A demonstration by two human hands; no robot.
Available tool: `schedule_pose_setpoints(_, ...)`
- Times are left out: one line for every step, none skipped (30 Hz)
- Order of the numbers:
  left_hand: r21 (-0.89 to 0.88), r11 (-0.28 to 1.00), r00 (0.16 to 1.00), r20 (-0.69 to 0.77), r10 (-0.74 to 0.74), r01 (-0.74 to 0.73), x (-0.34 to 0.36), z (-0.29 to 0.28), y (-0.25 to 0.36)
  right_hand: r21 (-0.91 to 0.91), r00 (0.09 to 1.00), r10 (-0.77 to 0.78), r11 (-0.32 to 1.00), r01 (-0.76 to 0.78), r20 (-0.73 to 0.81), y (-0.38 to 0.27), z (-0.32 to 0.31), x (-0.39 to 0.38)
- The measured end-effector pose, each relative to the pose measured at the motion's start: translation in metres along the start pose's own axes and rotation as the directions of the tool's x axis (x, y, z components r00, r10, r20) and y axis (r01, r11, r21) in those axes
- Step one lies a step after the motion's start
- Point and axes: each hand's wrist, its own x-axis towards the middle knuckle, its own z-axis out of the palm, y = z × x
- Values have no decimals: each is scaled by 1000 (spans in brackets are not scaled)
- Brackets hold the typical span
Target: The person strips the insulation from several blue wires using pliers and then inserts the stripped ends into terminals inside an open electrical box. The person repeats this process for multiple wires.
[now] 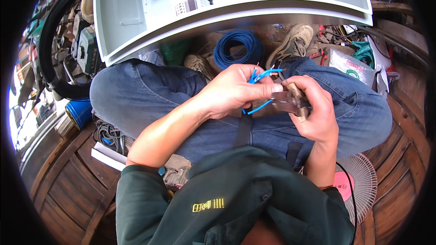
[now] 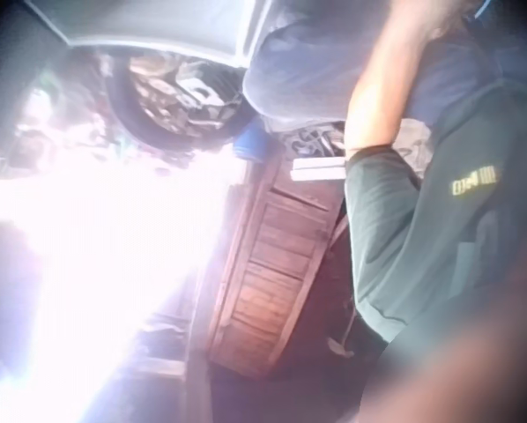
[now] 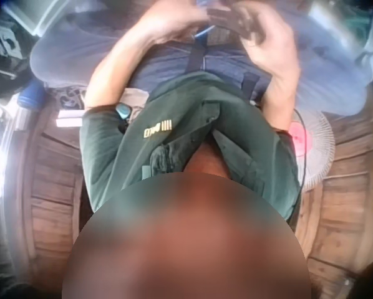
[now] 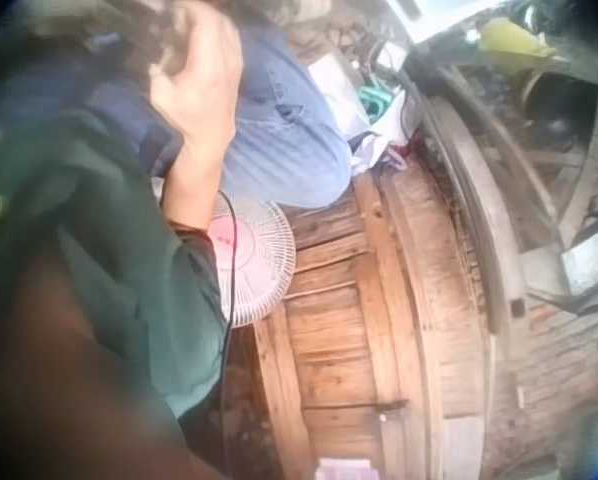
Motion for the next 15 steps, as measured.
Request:
schedule_pose_setpoints(118, 993, 1000, -9, 3, -2, 0, 1, -1, -2, 1000, -17, 1000, 17, -17, 0, 0, 0)
schedule_pose_setpoints(159, 987, 1000, 14, -13, 10, 0, 1, -1, -11, 1000, -23, 1000, 22, -22, 0, 1, 1)
schedule_pose_setpoints(186, 983, 1000, 9, -5, 4, -1, 2, -1, -8, 998, -10, 1000, 9, -57, 0, 3, 1)
schedule_pose_setpoints(231, 973, 1000, -20, -19, 23, -1, 4, -1, -4, 996, 2, 1000, -2, -92, -1, 4, 1)
schedule_pose_setpoints(194, 981, 1000, 6, 8, -9, -3, 5, 0, 0, 991, 23, 1000, -23, -129, -1, 6, 1)
schedule_pose_setpoints(176, 984, 1000, 9, 14, -16, -4, 6, 2, 90, 982, 89, 993, -75, -167, -2, 7, 1)
schedule_pose_setpoints(160, 987, 999, 13, 31, -32, -6, 8, 3, 185, 965, 170, 974, -133, -199, -3, 8, 0)
schedule_pose_setpoints(162, 985, 998, 35, 45, -50, -9, 10, 4, 256, 948, 230, 951, -171, -221, -4, 9, 0)
schedule_pose_setpoints(167, 983, 996, 60, 70, -80, -10, 12, 5, 466, 953, 240, 875, -130, -186, -5, 9, 0)
schedule_pose_setpoints(166, 979, 990, 99, 103, -118, -11, 14, 7, 505, 945, 272, 851, -147, -183, -6, 9, 0)
schedule_pose_setpoints(230, 965, 988, 123, 95, -122, -11, 14, 9, 539, 940, 293, 827, -157, -175, -7, 9, -1)
schedule_pose_setpoints(227, 965, 987, 118, 105, -130, -11, 16, 9, 578, 933, 314, 800, -161, -174, -9, 10, -1)
schedule_pose_setpoints(223, 965, 987, 112, 115, -137, -12, 17, 9, 585, 931, 322, 794, -168, -170, -10, 11, -1)
schedule_pose_setpoints(221, 964, 986, 105, 126, -147, -12, 18, 8, 596, 928, 329, 786, -165, -176, -11, 12, -1)
schedule_pose_setpoints(194, 971, 989, 58, 134, -143, -11, 19, 7, 608, 925, 333, 778, -161, -182, -12, 14, 0)
